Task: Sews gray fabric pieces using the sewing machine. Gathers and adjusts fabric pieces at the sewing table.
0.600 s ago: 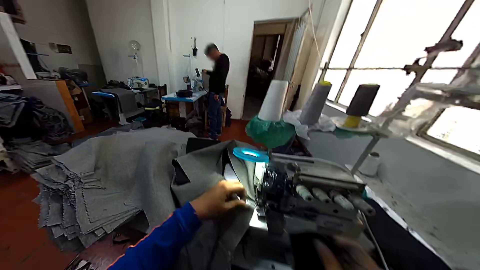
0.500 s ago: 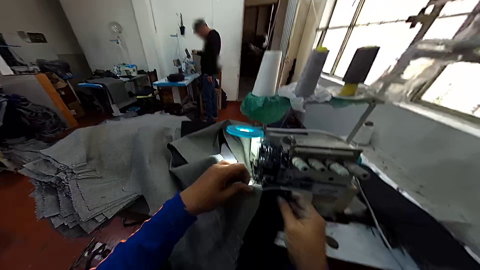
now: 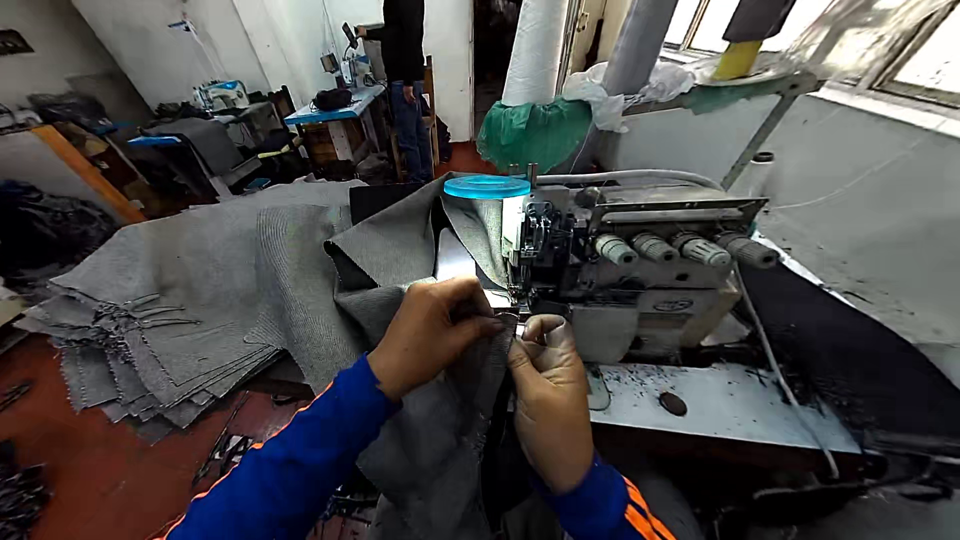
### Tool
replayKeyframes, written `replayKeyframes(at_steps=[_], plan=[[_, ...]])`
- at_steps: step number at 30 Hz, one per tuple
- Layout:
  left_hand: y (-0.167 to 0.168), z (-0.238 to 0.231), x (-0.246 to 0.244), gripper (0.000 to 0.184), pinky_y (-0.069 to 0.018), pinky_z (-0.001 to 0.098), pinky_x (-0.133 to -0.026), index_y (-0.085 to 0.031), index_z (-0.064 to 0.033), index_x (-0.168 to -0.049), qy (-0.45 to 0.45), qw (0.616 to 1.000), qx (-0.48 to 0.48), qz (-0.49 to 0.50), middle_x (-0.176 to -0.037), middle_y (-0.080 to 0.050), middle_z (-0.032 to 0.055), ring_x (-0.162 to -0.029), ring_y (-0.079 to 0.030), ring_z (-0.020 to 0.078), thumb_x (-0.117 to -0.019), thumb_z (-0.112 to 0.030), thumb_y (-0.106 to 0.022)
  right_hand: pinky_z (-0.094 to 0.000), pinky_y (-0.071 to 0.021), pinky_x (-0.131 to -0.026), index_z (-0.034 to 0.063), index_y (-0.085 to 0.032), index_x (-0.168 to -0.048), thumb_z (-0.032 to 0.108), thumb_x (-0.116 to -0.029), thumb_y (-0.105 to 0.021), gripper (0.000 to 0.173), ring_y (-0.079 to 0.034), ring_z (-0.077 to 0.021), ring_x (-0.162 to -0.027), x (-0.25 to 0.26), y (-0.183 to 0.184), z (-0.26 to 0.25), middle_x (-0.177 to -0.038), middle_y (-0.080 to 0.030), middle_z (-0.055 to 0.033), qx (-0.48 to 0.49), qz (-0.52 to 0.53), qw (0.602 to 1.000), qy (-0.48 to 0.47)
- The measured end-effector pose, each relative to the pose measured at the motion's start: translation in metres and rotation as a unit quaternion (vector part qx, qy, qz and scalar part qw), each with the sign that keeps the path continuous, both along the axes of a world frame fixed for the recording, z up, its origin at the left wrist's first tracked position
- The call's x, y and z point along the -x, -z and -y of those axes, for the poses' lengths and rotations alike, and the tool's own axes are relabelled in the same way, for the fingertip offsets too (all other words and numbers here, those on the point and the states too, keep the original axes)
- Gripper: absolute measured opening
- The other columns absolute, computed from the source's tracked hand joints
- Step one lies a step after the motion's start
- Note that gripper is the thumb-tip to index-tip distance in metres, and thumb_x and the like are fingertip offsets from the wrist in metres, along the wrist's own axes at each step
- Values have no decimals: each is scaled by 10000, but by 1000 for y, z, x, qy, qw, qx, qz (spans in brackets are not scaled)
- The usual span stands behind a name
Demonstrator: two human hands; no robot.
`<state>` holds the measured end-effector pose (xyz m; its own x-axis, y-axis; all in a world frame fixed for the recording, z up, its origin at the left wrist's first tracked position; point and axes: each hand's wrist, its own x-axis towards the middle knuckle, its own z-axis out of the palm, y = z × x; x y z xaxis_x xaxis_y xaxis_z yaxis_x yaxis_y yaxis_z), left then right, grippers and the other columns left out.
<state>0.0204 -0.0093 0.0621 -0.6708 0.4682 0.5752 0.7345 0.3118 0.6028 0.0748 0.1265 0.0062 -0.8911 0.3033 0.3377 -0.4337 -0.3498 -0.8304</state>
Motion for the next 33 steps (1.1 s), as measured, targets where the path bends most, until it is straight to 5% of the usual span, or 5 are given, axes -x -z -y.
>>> replayKeyframes(at_steps=[5, 10, 14, 20, 33], plan=[[5, -6, 7, 280, -556, 252, -619, -702, -54, -1097, -54, 998, 17, -2, -763, -724, -8, -634, -650, 64, -836, -47, -806, -182, -587, -747, -14, -696, -1041, 349, -979, -649, 371, -685, 43, -825, -17, 52, 18, -877, -735, 34, -200, -25, 979, -1], [53, -24, 23, 216, -432, 539, -1048, -780, -139, -1095, -178, 958, 113, -195, -1090, -740, 53, -1145, -632, 295, -881, -166, -766, -191, -580, -776, -16, -734, -920, 51, -931, -627, 127, -688, 30, -802, -37, 86, 23, -819, -737, 2, -164, 59, 979, -110], [63, -38, -11, 211, -442, 453, -1024, -771, -141, -916, -223, 896, 208, -322, -870, -746, 24, -1035, -689, 236, -997, -270, -625, -197, -579, -828, 32, -731, -937, -45, -928, -603, 149, -687, 62, -848, -62, 77, -9, -863, -752, 91, -87, 107, 968, -211], [69, -51, -20, 333, -338, 571, -1151, -772, -113, -1140, -249, 877, 262, -316, -1288, -704, 66, -1335, -562, 300, -1026, -340, -556, -209, -571, -908, 83, -756, -1015, 35, -972, -616, 154, -683, 58, -958, -47, 80, -27, -982, -764, 113, -85, 54, 979, -175], [56, -47, -21, 291, -415, 476, -1134, -758, -143, -1140, -239, 886, 287, -276, -1202, -757, 25, -1298, -619, 255, -1011, -297, -548, -200, -566, -899, 12, -735, -994, -33, -948, -596, 153, -683, 68, -926, -49, 73, -26, -936, -764, 92, -99, 74, 980, -157]])
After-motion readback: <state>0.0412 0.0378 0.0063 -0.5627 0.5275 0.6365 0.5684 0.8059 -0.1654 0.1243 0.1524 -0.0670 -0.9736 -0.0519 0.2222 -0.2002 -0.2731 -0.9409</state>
